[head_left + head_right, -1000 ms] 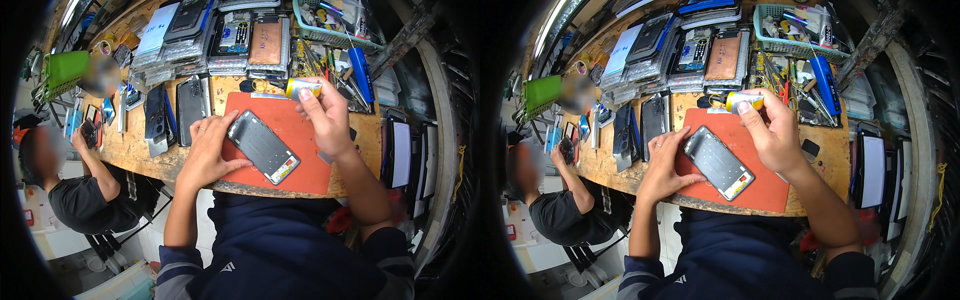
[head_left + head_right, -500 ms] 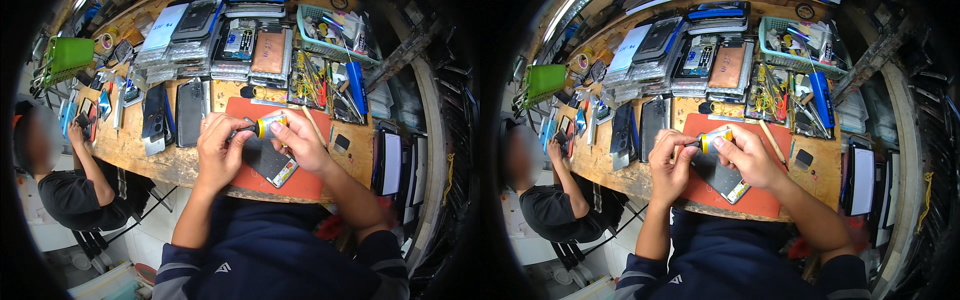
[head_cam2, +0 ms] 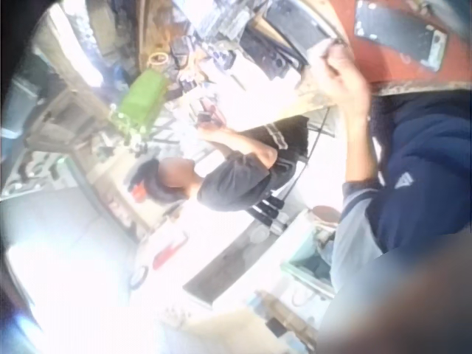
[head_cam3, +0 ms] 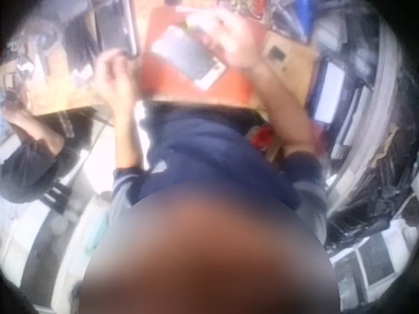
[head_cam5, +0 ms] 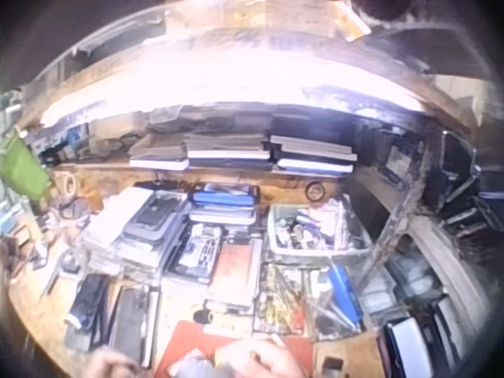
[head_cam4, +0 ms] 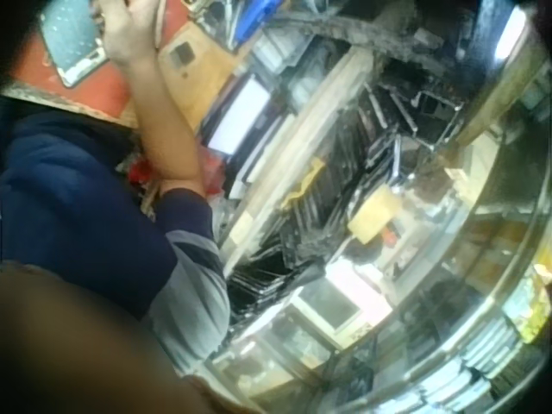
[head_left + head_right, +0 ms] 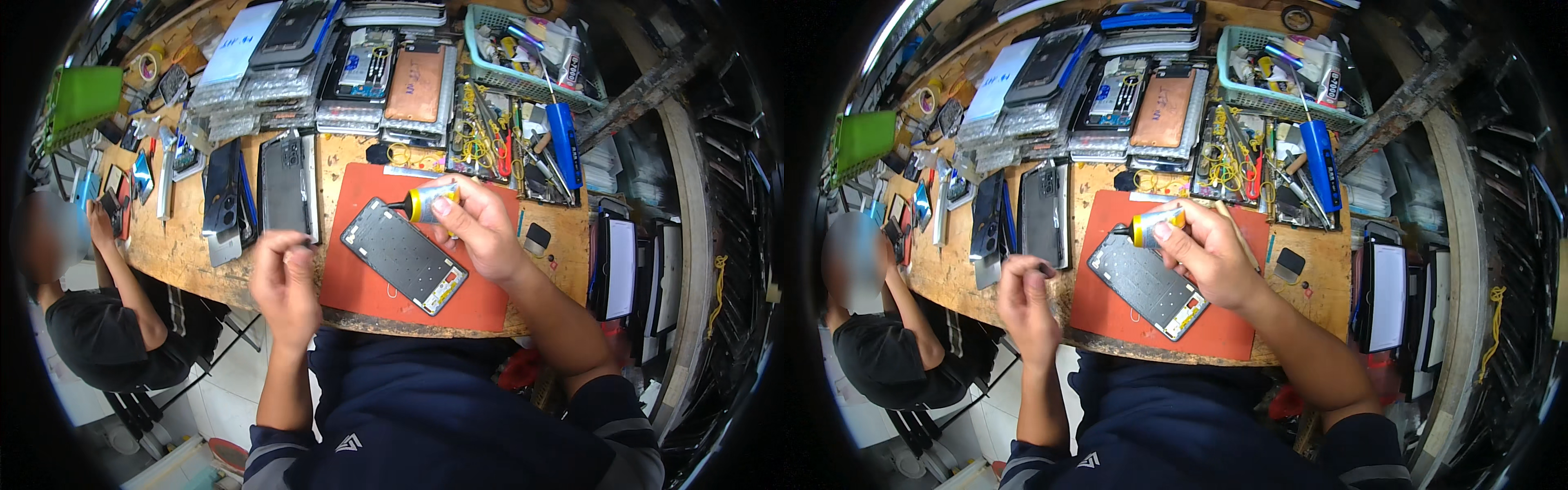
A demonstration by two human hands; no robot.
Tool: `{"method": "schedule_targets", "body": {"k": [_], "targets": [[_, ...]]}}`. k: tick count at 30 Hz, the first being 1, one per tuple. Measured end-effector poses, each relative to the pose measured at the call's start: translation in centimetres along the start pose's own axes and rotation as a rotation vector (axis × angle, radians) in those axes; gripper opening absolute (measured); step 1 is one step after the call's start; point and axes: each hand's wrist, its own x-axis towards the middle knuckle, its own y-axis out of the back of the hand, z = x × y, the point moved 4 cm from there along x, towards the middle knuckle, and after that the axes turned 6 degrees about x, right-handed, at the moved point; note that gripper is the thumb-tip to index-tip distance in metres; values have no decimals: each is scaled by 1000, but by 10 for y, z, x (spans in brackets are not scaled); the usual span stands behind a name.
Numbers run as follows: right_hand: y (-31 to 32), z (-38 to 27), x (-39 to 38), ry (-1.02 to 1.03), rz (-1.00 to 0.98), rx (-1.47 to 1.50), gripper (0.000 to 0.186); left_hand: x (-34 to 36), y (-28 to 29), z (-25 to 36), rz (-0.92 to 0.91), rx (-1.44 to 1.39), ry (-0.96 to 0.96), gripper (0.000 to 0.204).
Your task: The person uses a wooden stick to scrape adhesive from the back of a disassembled smartphone, then applies glue from a small bottle along the frame edges. The person aligns and presses a replacement screen onto the phone body, then wipes the screen surface with a cloth.
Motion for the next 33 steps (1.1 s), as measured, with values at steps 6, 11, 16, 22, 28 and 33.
{"method": "schedule_targets", "body": {"k": [6, 11, 16, 22, 28, 33], "targets": [[-8, -5, -6, 4, 124, -106, 32, -64, -21, 7, -428, 240, -301, 13], [-47, 7, -13, 134, 106, -429, 26, -67, -23, 0, -365, 273, -355, 15], [-65, 13, -10, 186, 149, -603, 20, -67, -22, -5, -415, 266, -352, 19], [-72, 15, -4, 229, 127, -736, 21, -67, -23, -6, -427, 294, -335, 23], [-74, 19, -4, 301, 117, -810, 26, -70, -25, -8, -416, 317, -346, 20], [-76, 21, -5, 384, 91, -862, 29, -71, -25, -8, -414, 330, -341, 19]]}}
